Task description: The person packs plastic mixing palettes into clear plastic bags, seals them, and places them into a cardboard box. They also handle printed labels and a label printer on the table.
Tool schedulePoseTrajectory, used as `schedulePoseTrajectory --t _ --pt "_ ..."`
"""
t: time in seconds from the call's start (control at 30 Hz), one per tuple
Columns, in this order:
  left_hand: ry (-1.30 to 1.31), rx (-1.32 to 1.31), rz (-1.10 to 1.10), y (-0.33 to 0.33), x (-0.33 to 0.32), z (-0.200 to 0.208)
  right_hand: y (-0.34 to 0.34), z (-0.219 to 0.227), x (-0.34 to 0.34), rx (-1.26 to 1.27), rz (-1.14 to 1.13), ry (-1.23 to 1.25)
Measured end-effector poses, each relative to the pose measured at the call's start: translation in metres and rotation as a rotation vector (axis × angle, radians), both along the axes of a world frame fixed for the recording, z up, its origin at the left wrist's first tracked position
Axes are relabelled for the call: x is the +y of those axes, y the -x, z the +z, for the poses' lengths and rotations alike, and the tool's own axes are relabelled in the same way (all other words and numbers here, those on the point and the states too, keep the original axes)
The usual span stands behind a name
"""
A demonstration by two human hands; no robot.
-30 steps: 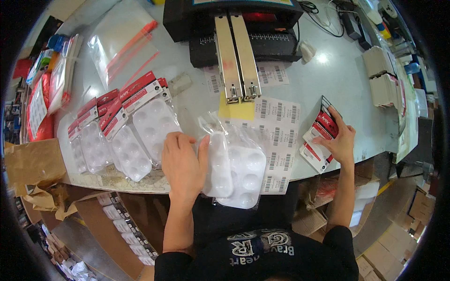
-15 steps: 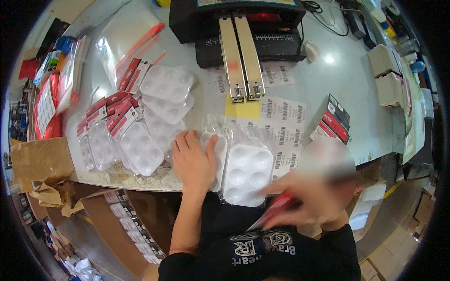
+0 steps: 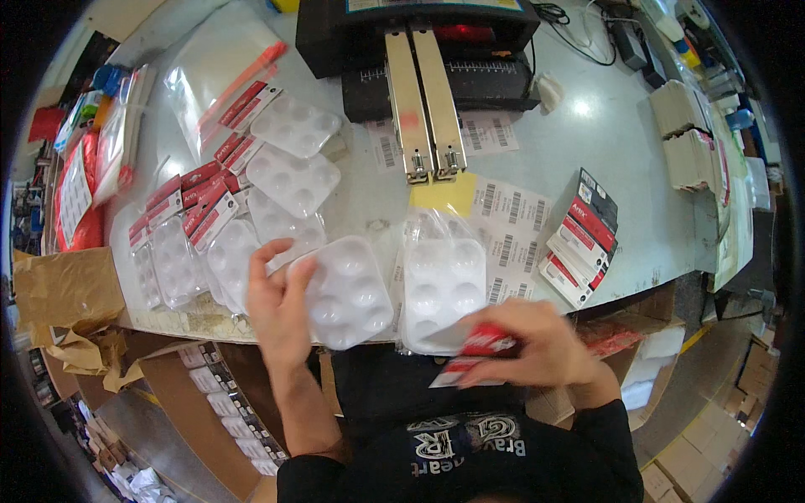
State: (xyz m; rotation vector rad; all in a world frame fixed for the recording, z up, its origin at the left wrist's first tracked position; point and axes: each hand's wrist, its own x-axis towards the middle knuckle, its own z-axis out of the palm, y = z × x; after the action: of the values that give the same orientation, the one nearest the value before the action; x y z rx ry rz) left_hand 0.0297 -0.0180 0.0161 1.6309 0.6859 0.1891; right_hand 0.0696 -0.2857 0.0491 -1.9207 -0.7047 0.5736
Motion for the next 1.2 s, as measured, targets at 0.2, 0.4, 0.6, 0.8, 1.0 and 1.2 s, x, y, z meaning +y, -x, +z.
schedulePoseTrajectory --t 0.2,0.4,0.6,0.8,1.0,1.2 --pt "0.129 -0.027 -0.491 0.018 -0.035 0.045 -0.022 0.036 0.001 -0.082 -0.588 -0.198" --pt "0.324 0.030 -0.526 0.009 -0.064 0.023 -0.042 0.030 0.022 -0.145 -0.160 0.212" --pt "0.261 0.086 -0.496 0.013 -0.064 0.020 -0.043 0.021 0.022 -0.197 -0.108 0.131" --pt "0.221 0.010 -0.468 0.009 -0.064 0.020 -0.047 0.012 0.019 -0.615 -0.023 0.239" --pt "-0.033 -0.021 -0.490 0.011 -0.066 0.020 -0.060 0.002 0.022 -0.645 -0.183 0.033" --pt "0.139 -0.159 -0.150 0.010 -0.056 0.008 -0.044 0.001 -0.003 0.449 -0.219 0.030"
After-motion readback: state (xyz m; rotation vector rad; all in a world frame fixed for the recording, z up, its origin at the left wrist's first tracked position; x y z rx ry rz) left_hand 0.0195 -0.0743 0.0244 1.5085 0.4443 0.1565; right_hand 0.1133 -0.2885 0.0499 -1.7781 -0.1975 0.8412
